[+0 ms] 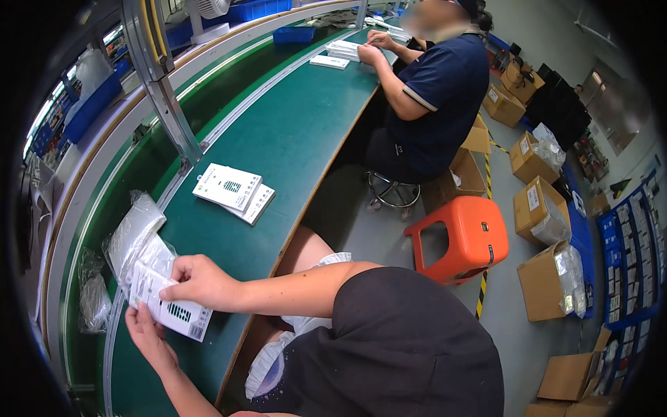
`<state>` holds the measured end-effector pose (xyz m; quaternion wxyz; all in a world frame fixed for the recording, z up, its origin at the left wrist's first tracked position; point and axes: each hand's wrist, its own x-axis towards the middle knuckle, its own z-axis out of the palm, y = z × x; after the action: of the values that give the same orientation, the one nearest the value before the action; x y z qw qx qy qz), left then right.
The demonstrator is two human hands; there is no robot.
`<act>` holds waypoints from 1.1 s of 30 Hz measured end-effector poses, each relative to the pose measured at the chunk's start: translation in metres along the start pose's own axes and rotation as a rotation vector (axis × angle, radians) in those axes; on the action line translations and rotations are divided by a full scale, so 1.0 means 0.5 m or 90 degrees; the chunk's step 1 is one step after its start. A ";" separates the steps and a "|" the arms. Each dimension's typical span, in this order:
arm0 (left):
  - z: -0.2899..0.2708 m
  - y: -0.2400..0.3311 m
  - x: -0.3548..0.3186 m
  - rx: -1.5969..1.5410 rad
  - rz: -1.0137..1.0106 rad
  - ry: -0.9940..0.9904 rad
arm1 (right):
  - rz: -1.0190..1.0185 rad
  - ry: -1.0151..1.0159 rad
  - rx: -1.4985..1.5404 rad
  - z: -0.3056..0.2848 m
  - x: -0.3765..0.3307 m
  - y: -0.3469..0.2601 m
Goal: Packaging electronic components (power adapters) into plastic bags and boxes at an assembly line.
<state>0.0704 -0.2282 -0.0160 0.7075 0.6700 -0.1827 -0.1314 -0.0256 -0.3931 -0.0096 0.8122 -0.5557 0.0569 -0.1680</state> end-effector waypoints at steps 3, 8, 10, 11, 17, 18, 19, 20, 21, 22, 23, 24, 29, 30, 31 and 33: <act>0.047 0.018 -0.033 -0.276 -0.107 -0.041 | -0.075 -0.026 -0.067 0.003 -0.008 -0.002; 0.026 0.018 -0.018 -0.327 -0.128 -0.072 | 0.001 -0.200 -0.268 -0.027 -0.026 -0.050; 0.026 0.032 -0.023 -0.390 -0.162 -0.060 | -0.003 -0.329 -0.339 -0.036 -0.038 -0.083; 0.044 0.047 -0.039 -0.389 -0.161 -0.067 | -0.007 -0.323 -0.341 -0.038 -0.042 -0.092; 0.143 0.096 -0.128 -0.246 -0.064 -0.323 | -0.563 0.036 -0.406 -0.036 -0.061 -0.121; 0.140 0.096 -0.128 -0.241 -0.064 -0.326 | -0.595 0.094 -0.316 -0.030 -0.074 -0.127; 0.135 0.098 -0.126 -0.226 -0.068 -0.381 | -0.597 0.100 -0.315 -0.029 -0.082 -0.139; 0.133 0.101 -0.126 -0.211 -0.073 -0.435 | -0.630 0.137 -0.308 -0.031 -0.086 -0.150; 0.135 0.102 -0.128 -0.207 -0.073 -0.439 | -0.663 0.175 -0.301 -0.032 -0.092 -0.158; 0.142 0.108 -0.133 -0.282 -0.150 -0.415 | -0.659 0.174 -0.339 -0.031 -0.101 -0.162; 0.149 0.115 -0.139 -0.356 -0.227 -0.388 | -0.644 0.138 -0.379 -0.023 -0.110 -0.158; 0.156 0.120 -0.143 -0.435 -0.285 -0.365 | -0.610 0.012 -0.382 -0.014 -0.111 -0.138; 0.113 0.042 -0.130 -0.605 -0.414 -0.172 | -0.372 -0.363 -0.599 -0.006 -0.129 -0.133; 0.111 0.037 -0.129 -0.594 -0.416 -0.177 | -0.422 -0.309 -0.470 -0.015 -0.116 -0.128; 0.106 0.035 -0.125 -0.582 -0.417 -0.179 | -0.469 -0.255 -0.336 -0.026 -0.102 -0.119; 0.095 0.047 -0.123 -0.372 -0.382 -0.183 | -0.616 0.054 -0.551 -0.058 -0.085 -0.135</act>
<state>-0.0071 -0.2429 0.0042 0.7653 0.4398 -0.0317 -0.4689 -0.0876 -0.4266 0.0375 0.3444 -0.7886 -0.1055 -0.4984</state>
